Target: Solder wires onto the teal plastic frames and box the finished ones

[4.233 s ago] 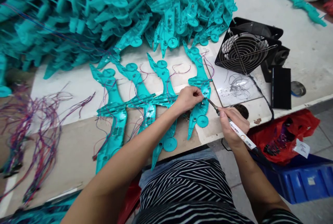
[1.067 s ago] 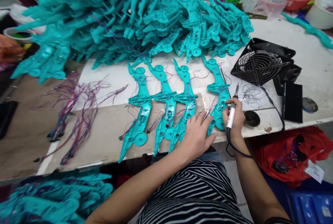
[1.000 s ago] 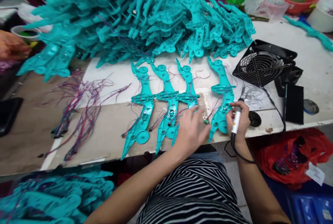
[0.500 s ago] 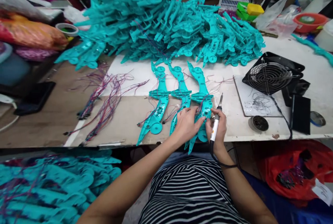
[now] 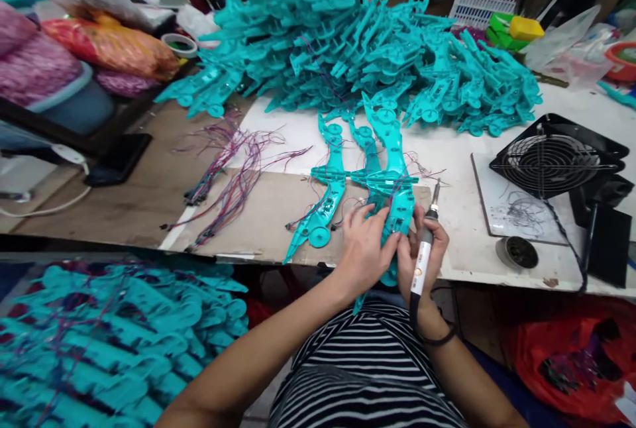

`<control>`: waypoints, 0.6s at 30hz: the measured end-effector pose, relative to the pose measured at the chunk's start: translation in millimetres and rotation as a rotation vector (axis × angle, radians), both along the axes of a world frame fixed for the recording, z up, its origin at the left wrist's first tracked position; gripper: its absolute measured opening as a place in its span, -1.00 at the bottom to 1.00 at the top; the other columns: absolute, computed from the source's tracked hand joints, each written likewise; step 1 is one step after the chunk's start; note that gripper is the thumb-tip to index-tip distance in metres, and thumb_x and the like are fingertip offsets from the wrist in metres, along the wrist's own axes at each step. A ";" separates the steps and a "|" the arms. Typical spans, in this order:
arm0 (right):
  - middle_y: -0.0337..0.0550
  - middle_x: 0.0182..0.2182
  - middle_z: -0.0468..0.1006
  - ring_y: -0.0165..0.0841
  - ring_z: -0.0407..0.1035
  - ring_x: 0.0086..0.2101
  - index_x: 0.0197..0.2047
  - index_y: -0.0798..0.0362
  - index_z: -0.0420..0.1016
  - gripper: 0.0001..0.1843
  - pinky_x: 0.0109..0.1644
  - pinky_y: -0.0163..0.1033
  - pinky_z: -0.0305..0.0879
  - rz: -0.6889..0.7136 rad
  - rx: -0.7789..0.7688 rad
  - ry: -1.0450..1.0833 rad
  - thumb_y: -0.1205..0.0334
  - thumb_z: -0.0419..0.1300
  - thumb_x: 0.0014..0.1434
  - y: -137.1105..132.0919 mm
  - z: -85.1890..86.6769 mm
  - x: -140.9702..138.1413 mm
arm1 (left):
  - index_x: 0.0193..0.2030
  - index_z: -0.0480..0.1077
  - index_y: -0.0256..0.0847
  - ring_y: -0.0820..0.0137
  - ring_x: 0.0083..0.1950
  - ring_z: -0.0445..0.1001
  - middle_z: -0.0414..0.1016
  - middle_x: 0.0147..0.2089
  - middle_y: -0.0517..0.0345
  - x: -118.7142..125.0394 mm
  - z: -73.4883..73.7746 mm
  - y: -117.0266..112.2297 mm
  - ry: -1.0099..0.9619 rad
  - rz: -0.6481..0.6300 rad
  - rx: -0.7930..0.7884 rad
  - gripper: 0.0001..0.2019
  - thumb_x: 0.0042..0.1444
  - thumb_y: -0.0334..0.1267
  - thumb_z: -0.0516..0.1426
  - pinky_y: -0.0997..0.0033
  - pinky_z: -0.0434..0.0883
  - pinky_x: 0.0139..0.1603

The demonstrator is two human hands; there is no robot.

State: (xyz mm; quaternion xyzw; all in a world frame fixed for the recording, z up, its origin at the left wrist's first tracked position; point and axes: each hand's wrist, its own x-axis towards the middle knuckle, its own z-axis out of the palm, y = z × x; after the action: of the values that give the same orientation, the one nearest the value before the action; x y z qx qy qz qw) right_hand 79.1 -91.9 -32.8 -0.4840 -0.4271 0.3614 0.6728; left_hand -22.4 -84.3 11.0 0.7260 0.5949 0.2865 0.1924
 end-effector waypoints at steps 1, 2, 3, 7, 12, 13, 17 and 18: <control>0.07 0.25 0.33 -0.24 0.33 0.23 0.01 -0.07 0.16 -0.60 0.22 -0.01 0.37 0.026 0.000 0.024 0.22 0.22 0.15 2.7 -2.4 -7.6 | 0.18 0.37 -0.30 0.07 0.32 0.31 0.52 0.15 -0.15 -8.7 -0.8 2.3 -0.009 0.024 -0.006 -0.61 0.27 -0.19 0.10 -0.11 0.11 0.40; 0.08 0.26 0.31 -0.24 0.32 0.24 0.02 -0.07 0.16 -0.59 0.25 0.01 0.35 0.050 -0.007 0.043 0.22 0.22 0.15 6.2 -6.0 -14.8 | 0.17 0.38 -0.31 0.06 0.31 0.33 0.51 0.14 -0.17 -16.9 -2.9 5.9 -0.029 0.045 -0.026 -0.61 0.24 -0.20 0.12 -0.09 0.16 0.38; 0.08 0.26 0.31 -0.24 0.31 0.24 0.03 -0.06 0.16 -0.58 0.28 0.04 0.31 0.067 -0.025 0.052 0.21 0.23 0.14 10.0 -10.3 -21.1 | 0.15 0.39 -0.31 0.06 0.29 0.35 0.51 0.14 -0.18 -24.2 -6.1 10.4 -0.062 0.066 -0.055 -0.61 0.21 -0.21 0.14 -0.06 0.21 0.36; 0.09 0.25 0.33 -0.23 0.31 0.24 0.05 -0.03 0.17 -0.50 0.37 0.10 0.17 0.075 -0.098 0.065 0.20 0.27 0.08 21.7 -26.1 -33.2 | 0.18 0.33 -0.35 0.12 0.20 0.44 0.46 0.16 -0.22 -38.2 -24.0 28.0 -0.324 0.153 -0.239 -0.49 0.10 -0.21 0.23 0.09 0.39 0.23; 0.07 0.26 0.33 -0.24 0.31 0.24 0.03 -0.05 0.15 -0.47 0.36 0.11 0.18 0.099 -0.064 0.202 0.23 0.29 0.04 16.2 -19.1 -30.1 | 0.25 0.28 -0.37 0.13 0.27 0.41 0.44 0.23 -0.22 -32.4 -23.7 26.1 -0.502 0.081 -0.350 -0.46 0.14 -0.23 0.19 0.10 0.34 0.32; 0.06 0.27 0.34 -0.24 0.31 0.24 0.03 -0.06 0.15 -0.47 0.36 0.11 0.19 0.099 -0.057 0.207 0.25 0.30 0.04 12.5 -13.7 -30.4 | 0.25 0.29 -0.35 0.12 0.28 0.41 0.44 0.24 -0.21 -32.7 -18.8 22.2 -0.497 0.071 -0.343 -0.46 0.15 -0.23 0.18 0.09 0.33 0.33; 0.02 0.27 0.33 -0.26 0.30 0.25 0.04 -0.09 0.16 -0.49 0.34 0.07 0.23 0.135 -0.007 0.199 0.28 0.29 0.08 -0.1 7.4 -44.4 | 0.28 0.29 -0.26 0.10 0.29 0.39 0.42 0.28 -0.14 -50.0 3.3 7.3 -0.457 0.054 -0.307 -0.45 0.17 -0.16 0.18 0.04 0.33 0.32; 0.02 0.28 0.31 -0.25 0.30 0.25 0.04 -0.10 0.16 -0.50 0.33 0.06 0.25 0.160 0.008 0.200 0.28 0.28 0.10 -0.7 9.7 -51.2 | 0.29 0.28 -0.25 0.10 0.29 0.39 0.42 0.28 -0.13 -58.3 6.9 5.9 -0.451 0.059 -0.294 -0.44 0.17 -0.15 0.18 0.04 0.33 0.32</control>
State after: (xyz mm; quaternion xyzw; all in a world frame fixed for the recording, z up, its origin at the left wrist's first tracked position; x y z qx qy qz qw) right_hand 27.8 -92.6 -23.1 -0.4075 -0.3966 0.4585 0.6830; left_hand -80.7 -78.4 17.9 0.5904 0.5933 0.3570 0.4148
